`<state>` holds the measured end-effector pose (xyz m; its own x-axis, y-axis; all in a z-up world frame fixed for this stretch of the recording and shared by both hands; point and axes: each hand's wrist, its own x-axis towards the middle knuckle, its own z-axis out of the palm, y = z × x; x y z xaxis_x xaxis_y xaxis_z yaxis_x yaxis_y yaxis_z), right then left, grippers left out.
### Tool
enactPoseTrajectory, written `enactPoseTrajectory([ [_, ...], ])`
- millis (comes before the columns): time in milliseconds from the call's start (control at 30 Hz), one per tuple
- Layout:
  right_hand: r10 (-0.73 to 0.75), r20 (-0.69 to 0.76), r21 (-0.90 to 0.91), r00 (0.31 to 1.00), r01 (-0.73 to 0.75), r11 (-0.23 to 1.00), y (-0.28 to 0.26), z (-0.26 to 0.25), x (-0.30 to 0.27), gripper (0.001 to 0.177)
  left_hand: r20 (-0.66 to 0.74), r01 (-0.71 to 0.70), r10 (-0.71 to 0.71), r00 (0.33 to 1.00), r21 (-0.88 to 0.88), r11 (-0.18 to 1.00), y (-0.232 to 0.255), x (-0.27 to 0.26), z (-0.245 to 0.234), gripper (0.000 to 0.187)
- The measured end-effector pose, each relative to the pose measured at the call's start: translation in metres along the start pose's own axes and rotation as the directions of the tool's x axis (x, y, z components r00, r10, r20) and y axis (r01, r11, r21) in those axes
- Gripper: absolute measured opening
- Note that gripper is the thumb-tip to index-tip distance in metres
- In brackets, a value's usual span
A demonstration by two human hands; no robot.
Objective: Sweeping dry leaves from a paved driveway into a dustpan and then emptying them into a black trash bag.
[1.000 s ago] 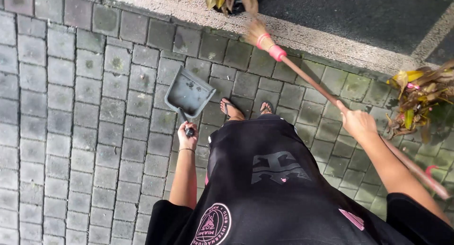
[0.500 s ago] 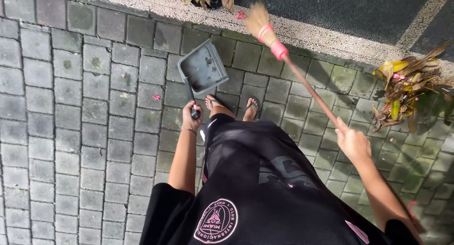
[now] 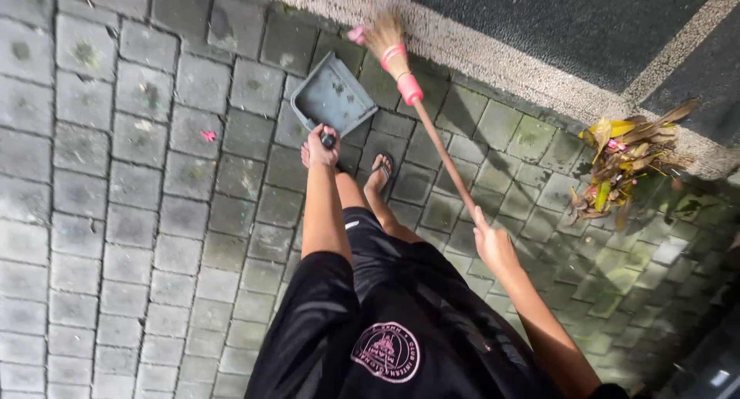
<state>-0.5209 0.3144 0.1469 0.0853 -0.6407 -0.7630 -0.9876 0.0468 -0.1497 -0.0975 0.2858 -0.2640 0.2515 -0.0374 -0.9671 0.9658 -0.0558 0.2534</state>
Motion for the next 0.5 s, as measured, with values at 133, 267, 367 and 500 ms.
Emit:
enactPoseTrajectory([
  [133,0.081,0.102,0.066,0.992,-0.088,0.994,0.014,-0.029,-0.067,0.056,0.053,0.169,-0.165,0.985,-0.493,0.853,-0.008,0.005,0.024,0.042],
  [267,0.172,0.190,-0.111,0.967,-0.152,0.982,0.032,-0.058,-0.104,0.055,0.241,0.383,-0.299,0.923,-0.510,0.770,0.028,-0.031,-0.011,0.019],
  [367,0.212,0.180,-0.112,0.961,-0.194,0.975,0.040,-0.070,-0.113,0.052,0.348,0.491,-0.359,0.866,-0.451,0.745,0.052,-0.066,-0.035,0.017],
  [500,0.152,0.105,-0.114,0.983,-0.140,0.984,0.055,-0.081,-0.096,0.047,0.372,0.510,-0.366,0.853,-0.445,0.736,0.079,-0.113,-0.094,0.015],
])
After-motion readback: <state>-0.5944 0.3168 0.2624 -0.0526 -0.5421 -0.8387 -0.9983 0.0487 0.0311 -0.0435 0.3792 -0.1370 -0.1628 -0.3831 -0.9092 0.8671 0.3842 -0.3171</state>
